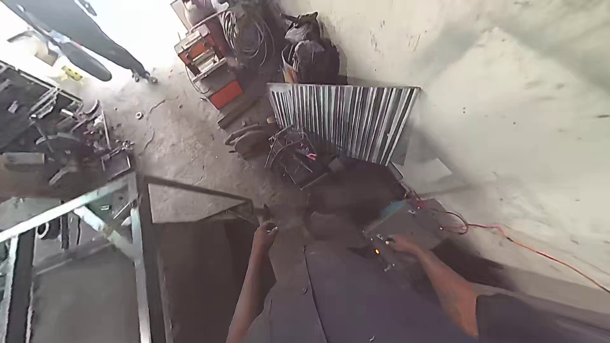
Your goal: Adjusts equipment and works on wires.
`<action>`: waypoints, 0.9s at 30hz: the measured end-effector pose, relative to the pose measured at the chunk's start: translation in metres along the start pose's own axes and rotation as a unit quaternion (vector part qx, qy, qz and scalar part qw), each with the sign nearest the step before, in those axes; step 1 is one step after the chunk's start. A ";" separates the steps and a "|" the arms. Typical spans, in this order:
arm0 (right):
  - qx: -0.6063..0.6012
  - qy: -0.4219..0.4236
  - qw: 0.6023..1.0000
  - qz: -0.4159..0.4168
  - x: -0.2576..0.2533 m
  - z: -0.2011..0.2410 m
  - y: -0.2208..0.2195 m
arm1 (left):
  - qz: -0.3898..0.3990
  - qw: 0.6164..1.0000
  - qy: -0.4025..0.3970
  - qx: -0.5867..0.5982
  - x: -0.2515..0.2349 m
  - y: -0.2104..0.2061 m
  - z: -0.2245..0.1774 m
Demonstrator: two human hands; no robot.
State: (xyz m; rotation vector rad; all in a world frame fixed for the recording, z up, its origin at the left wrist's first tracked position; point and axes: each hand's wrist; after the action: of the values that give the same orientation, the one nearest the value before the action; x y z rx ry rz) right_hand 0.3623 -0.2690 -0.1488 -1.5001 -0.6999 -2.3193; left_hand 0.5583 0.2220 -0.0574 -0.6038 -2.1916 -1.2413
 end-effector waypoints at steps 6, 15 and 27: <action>-0.136 0.017 0.988 -0.067 -0.032 0.107 0.073 | 0.069 0.992 0.005 -0.103 -0.117 0.114 -0.072; -0.328 0.029 0.921 -0.207 -0.039 0.187 0.130 | 0.105 0.965 0.077 -0.229 -0.245 0.205 -0.100; -0.504 -0.254 0.787 -0.249 -0.088 0.257 -0.042 | 0.153 0.889 -0.013 -0.432 -0.460 0.349 -0.094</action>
State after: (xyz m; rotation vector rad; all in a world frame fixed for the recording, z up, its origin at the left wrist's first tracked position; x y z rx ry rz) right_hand 0.5753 -0.0956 -0.1515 -2.7417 0.2096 -2.8855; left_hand 1.1414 0.2528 -0.0974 -1.2478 -1.3749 -1.9979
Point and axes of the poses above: each hand's wrist, its own x-axis away from the middle knuckle, its own y-axis out of the back of the hand, z = x × y, and after that the axes turned 9 degrees about -x, right-handed
